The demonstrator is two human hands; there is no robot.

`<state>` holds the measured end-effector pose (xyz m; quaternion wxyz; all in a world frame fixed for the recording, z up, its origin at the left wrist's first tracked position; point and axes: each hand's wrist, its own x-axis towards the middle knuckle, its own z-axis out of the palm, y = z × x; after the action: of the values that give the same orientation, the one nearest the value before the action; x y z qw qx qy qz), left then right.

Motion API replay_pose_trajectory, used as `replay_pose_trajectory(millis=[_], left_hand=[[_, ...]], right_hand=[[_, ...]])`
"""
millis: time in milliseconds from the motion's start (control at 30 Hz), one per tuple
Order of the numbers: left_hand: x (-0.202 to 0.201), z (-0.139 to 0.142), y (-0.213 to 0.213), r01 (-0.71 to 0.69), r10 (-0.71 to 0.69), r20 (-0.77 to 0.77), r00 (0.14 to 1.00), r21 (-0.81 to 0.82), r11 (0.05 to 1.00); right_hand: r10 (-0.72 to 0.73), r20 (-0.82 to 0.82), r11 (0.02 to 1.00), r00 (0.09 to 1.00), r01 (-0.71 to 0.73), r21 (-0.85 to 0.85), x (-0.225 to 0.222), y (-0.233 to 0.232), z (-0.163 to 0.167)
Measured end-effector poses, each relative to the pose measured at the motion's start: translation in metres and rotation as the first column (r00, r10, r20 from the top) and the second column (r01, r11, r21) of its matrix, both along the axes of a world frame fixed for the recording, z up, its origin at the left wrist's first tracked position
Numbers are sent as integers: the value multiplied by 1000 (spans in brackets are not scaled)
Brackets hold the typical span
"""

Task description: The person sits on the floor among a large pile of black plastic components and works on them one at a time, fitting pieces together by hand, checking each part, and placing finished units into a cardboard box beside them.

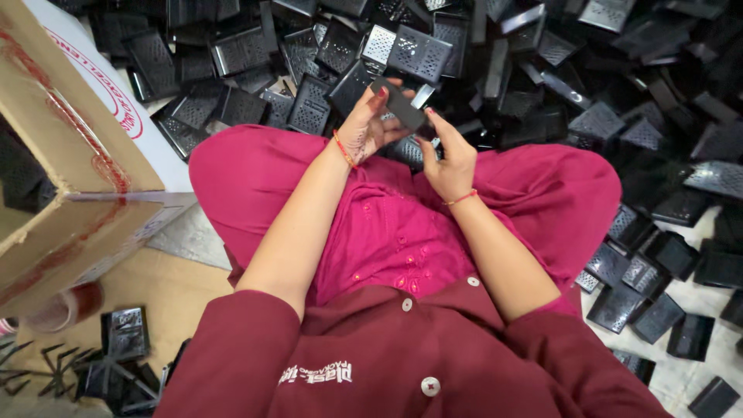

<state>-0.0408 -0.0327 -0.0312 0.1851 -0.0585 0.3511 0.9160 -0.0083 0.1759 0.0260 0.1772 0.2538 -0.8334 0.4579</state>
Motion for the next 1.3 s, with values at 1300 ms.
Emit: replay_pose_trajectory(millis=[1300], left_hand=[[36, 70, -1, -423, -316, -355, 880, -888, -181]], right_hand=[[43, 103, 890, 994, -85, 448, 3, -2, -34]])
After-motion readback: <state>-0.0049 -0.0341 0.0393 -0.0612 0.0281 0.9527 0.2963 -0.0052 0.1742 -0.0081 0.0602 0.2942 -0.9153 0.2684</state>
